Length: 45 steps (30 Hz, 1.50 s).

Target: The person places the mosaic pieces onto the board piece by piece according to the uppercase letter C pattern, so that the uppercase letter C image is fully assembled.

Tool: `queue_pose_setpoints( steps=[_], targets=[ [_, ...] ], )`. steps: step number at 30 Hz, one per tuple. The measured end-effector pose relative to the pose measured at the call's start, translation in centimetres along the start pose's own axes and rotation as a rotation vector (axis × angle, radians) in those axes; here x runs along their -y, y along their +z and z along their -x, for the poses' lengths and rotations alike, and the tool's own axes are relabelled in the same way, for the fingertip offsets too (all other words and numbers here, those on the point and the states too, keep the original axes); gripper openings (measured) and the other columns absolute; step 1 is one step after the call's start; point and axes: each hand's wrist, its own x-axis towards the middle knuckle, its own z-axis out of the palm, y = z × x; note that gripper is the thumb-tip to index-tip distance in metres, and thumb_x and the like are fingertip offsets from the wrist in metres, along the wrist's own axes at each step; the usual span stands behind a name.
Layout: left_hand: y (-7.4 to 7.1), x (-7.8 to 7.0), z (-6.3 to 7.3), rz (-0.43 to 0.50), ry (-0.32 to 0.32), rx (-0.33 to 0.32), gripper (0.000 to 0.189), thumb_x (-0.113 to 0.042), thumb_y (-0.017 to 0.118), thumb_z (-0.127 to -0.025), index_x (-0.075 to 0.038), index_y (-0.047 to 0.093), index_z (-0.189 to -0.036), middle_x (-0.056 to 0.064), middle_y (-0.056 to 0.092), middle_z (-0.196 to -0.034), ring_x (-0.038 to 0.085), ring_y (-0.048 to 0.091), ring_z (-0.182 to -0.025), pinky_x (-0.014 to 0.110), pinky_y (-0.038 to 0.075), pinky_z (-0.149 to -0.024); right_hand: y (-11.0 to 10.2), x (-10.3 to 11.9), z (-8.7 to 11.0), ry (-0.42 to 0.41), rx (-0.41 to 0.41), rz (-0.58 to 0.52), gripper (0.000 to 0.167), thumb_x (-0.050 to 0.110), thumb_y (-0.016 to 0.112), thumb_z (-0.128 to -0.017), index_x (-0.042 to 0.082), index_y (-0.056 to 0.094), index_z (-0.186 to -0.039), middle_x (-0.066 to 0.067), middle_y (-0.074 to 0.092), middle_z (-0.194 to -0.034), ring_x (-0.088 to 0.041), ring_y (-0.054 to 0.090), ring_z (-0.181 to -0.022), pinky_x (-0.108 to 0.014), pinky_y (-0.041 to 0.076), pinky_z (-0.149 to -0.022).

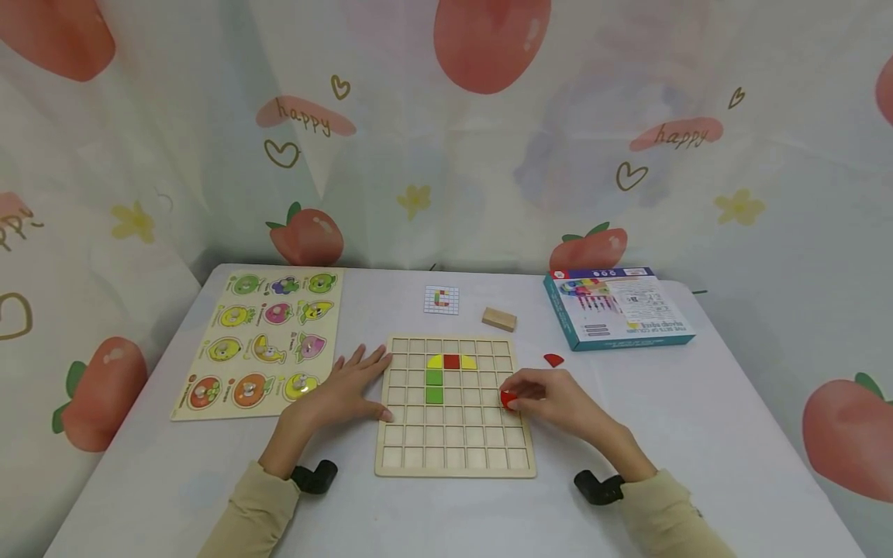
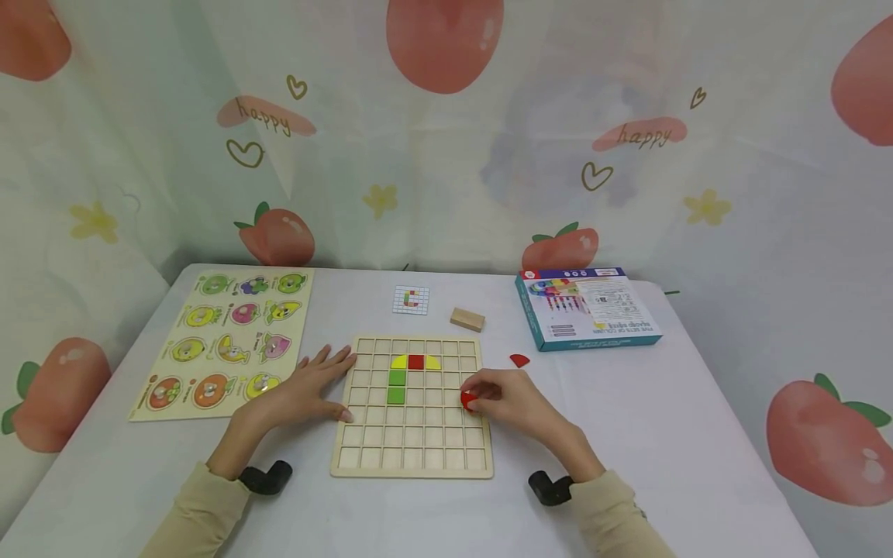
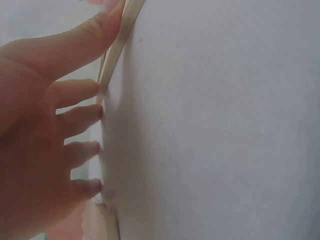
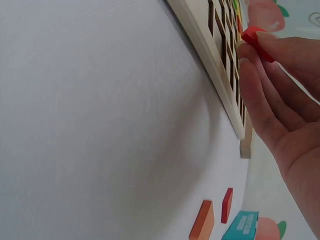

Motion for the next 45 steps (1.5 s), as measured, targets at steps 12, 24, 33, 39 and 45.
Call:
queue_pose_setpoints(
  steps=[12,24,33,39,45],
  targets=[
    [-0.1,0.1,0.0,0.003,0.006,-0.001,0.101,-0.04,0.085,-0.083,-0.009,0.031,-0.162,0.012,0.021,-0.171,0.043,0.004,-0.159,0.063,0.001,-0.127,1.7,1.7,-1.7,-0.069,0.047,-0.045,0.019,0.011,0.074,-0.094,0.01,0.076,-0.113,0.002,0.074,-0.1,-0.012,0.066,-0.09,-0.019,0.057,-0.084],
    [-0.2,0.0,0.1,0.014,0.004,0.003,0.101,-0.04,0.085,-0.083,-0.009,0.031,-0.162,0.012,0.021,-0.171,0.043,0.003,-0.159,0.063,0.001,-0.127,3.4,3.7,-3.6,-0.113,0.073,-0.04,0.017,0.01,0.072,-0.096,0.008,0.076,-0.112,0.001,0.075,-0.101,-0.011,0.067,-0.09,-0.021,0.059,-0.086],
    [-0.1,0.2,0.1,-0.007,-0.002,0.0,0.101,-0.042,0.085,-0.082,-0.009,0.032,-0.162,0.011,0.022,-0.171,0.043,0.005,-0.159,0.064,0.002,-0.127,4.6,5.3,-4.9,-0.138,0.146,-0.029,0.016,0.01,0.073,-0.095,0.008,0.076,-0.111,0.003,0.074,-0.096,-0.009,0.064,-0.087,-0.019,0.057,-0.082],
    [-0.2,0.1,0.1,-0.001,0.0,0.005,0.1,-0.042,0.084,-0.083,-0.01,0.032,-0.162,0.011,0.021,-0.171,0.043,0.004,-0.159,0.064,0.002,-0.127,5.2,6.2,-5.7,-0.147,0.195,-0.014,0.014,0.011,0.073,-0.095,0.009,0.077,-0.109,0.003,0.074,-0.097,-0.01,0.064,-0.088,-0.021,0.057,-0.084],
    [-0.2,0.0,0.0,0.005,0.003,0.007,0.1,-0.043,0.084,-0.084,-0.01,0.032,-0.162,0.011,0.02,-0.172,0.042,0.003,-0.159,0.063,0.001,-0.127,5.7,6.4,-6.1,-0.149,0.229,0.04,0.014,0.011,0.074,-0.095,0.011,0.079,-0.107,0.003,0.075,-0.099,-0.013,0.062,-0.091,-0.022,0.056,-0.083]
  ],
)
